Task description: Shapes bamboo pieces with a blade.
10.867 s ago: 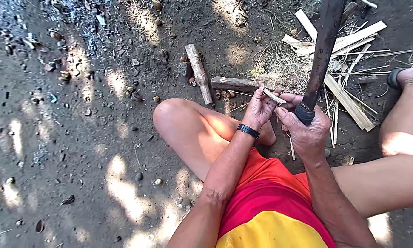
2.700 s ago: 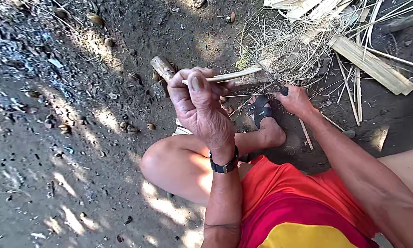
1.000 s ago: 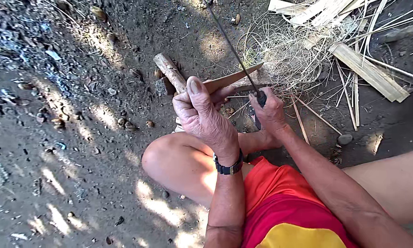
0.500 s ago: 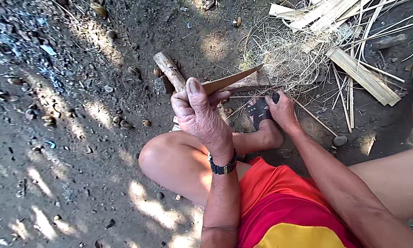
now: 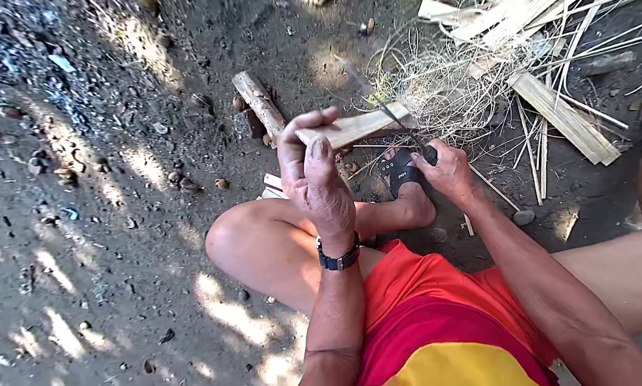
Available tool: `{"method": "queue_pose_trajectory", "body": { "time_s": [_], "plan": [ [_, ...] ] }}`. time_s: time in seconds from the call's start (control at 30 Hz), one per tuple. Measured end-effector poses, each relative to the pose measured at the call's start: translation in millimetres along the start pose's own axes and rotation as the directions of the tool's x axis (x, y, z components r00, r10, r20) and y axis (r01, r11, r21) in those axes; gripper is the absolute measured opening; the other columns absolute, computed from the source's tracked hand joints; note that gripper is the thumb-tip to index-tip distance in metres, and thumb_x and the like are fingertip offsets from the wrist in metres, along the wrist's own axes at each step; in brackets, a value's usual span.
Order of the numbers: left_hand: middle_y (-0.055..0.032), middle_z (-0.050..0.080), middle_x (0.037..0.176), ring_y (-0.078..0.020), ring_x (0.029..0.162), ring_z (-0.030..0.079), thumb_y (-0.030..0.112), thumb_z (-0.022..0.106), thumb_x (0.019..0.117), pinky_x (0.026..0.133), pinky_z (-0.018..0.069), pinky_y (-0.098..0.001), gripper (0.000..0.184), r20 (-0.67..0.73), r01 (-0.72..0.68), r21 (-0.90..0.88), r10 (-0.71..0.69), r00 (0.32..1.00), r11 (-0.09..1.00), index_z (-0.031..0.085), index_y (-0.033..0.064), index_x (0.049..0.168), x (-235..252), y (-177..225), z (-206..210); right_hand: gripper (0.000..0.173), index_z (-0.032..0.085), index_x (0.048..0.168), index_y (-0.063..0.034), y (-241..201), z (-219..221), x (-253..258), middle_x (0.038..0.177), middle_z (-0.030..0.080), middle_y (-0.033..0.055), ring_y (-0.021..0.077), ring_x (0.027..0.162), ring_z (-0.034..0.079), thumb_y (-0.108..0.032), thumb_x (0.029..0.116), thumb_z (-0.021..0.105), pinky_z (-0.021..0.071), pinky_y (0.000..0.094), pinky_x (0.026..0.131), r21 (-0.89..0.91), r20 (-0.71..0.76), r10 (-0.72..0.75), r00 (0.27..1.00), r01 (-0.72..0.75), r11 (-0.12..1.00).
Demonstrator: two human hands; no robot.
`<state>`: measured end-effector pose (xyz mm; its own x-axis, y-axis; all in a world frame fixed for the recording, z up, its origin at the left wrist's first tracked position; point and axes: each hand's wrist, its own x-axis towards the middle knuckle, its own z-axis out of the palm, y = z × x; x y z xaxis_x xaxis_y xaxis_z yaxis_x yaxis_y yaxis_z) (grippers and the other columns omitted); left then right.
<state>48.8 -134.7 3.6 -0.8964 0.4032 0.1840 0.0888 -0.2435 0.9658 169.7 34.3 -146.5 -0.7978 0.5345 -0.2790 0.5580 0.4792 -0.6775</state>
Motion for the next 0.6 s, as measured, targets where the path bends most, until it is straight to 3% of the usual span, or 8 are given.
{"method": "queue_pose_trajectory", "body": {
  "time_s": [0.07,0.17,0.23,0.3,0.37,0.4,0.5,0.6],
  "plan": [
    [-0.0125,0.056,0.141,-0.0267,0.124,0.060,0.027,0.039,0.1088,0.100,0.0556,-0.0403,0.040,0.049,0.002,0.053,-0.004,0.999,0.999,0.044,0.0058,0.142,1.3,0.2,4.8,0.040,0.070,0.105,-0.0027,-9.0,2.3,-6.1,0.084,0.072,0.0137,0.0275,0.075,0.071,-0.042,0.0990,0.066,0.0590,0.0505,0.069,0.055,-0.091,-0.147,0.985,0.152,0.987],
    [-0.0107,0.056,0.142,-0.0239,0.124,0.060,0.027,0.037,0.1092,0.102,0.0543,-0.0392,0.042,0.078,0.030,0.070,-0.036,0.996,0.997,0.045,0.0057,0.144,0.4,4.3,7.4,0.042,0.069,0.109,-0.0020,20.0,17.5,8.8,0.089,0.071,0.0198,0.0375,0.086,0.072,-0.043,0.1000,0.064,0.0564,0.0613,0.080,0.016,0.049,0.113,0.992,-0.114,0.993],
    [-0.0085,0.059,0.139,-0.0204,0.112,0.065,0.030,0.032,0.1099,0.090,0.0588,-0.0349,0.047,0.037,0.053,0.091,-0.057,0.998,0.994,0.037,0.0077,0.151,3.7,2.9,7.5,0.043,0.068,0.105,-0.0003,39.3,20.8,16.2,0.087,0.069,0.0223,0.0411,0.084,0.069,-0.043,0.0994,0.066,0.0534,0.0644,0.078,0.005,0.098,0.196,0.976,-0.197,0.980],
    [-0.0091,0.067,0.125,-0.0186,0.088,0.070,0.034,0.027,0.1094,0.065,0.0618,-0.0327,0.054,-0.086,-0.015,0.079,0.022,0.996,0.997,0.030,0.0031,0.154,23.7,-12.7,8.3,0.046,0.067,0.103,-0.0022,43.6,14.5,9.4,0.081,0.065,0.0207,0.0395,0.074,0.065,-0.048,0.0988,0.066,0.0519,0.0637,0.067,0.030,0.103,0.173,0.980,-0.177,0.984],
    [-0.0063,0.065,0.114,-0.0167,0.079,0.066,0.041,0.024,0.1115,0.059,0.0606,-0.0324,0.060,-0.150,-0.085,0.035,0.089,0.985,0.996,0.022,0.0017,0.157,39.7,-28.6,4.9,0.052,0.066,0.105,-0.0030,42.7,4.6,-0.9,0.081,0.065,0.0215,0.0408,0.072,0.064,-0.055,0.0976,0.065,0.0506,0.0646,0.065,0.030,0.097,0.242,0.965,-0.246,0.969],
    [-0.0046,0.063,0.110,-0.0159,0.077,0.064,0.042,0.028,0.1115,0.060,0.0600,-0.0325,0.063,-0.166,-0.107,0.018,0.109,0.980,0.994,0.018,0.0026,0.159,47.3,-34.0,4.1,0.057,0.067,0.108,-0.0038,44.7,1.6,-2.5,0.083,0.066,0.0217,0.0410,0.074,0.065,-0.059,0.0968,0.063,0.0514,0.0652,0.066,0.031,0.080,0.294,0.952,-0.297,0.954],
    [-0.0059,0.057,0.099,-0.0168,0.072,0.060,0.016,0.059,0.1003,0.059,0.0583,-0.0354,0.076,-0.231,-0.116,0.079,0.131,0.964,0.990,0.015,0.0013,0.160,55.8,-41.8,10.6,0.058,0.067,0.114,-0.0027,50.7,-0.9,-7.3,0.090,0.068,0.0244,0.0437,0.084,0.067,-0.058,0.0970,0.064,0.0510,0.0674,0.076,0.036,0.022,0.373,0.927,-0.374,0.927],
    [-0.0097,0.064,0.097,-0.0190,0.075,0.065,0.012,0.066,0.0982,0.062,0.0595,-0.0375,0.066,-0.260,0.053,0.185,-0.004,0.966,0.981,0.031,-0.0002,0.154,47.8,-78.9,19.8,0.056,0.065,0.122,-0.0037,49.4,-4.3,-10.0,0.098,0.070,0.0246,0.0441,0.093,0.068,-0.055,0.0983,0.064,0.0516,0.0672,0.083,0.011,0.053,0.353,0.934,-0.354,0.935]
  ]
}}
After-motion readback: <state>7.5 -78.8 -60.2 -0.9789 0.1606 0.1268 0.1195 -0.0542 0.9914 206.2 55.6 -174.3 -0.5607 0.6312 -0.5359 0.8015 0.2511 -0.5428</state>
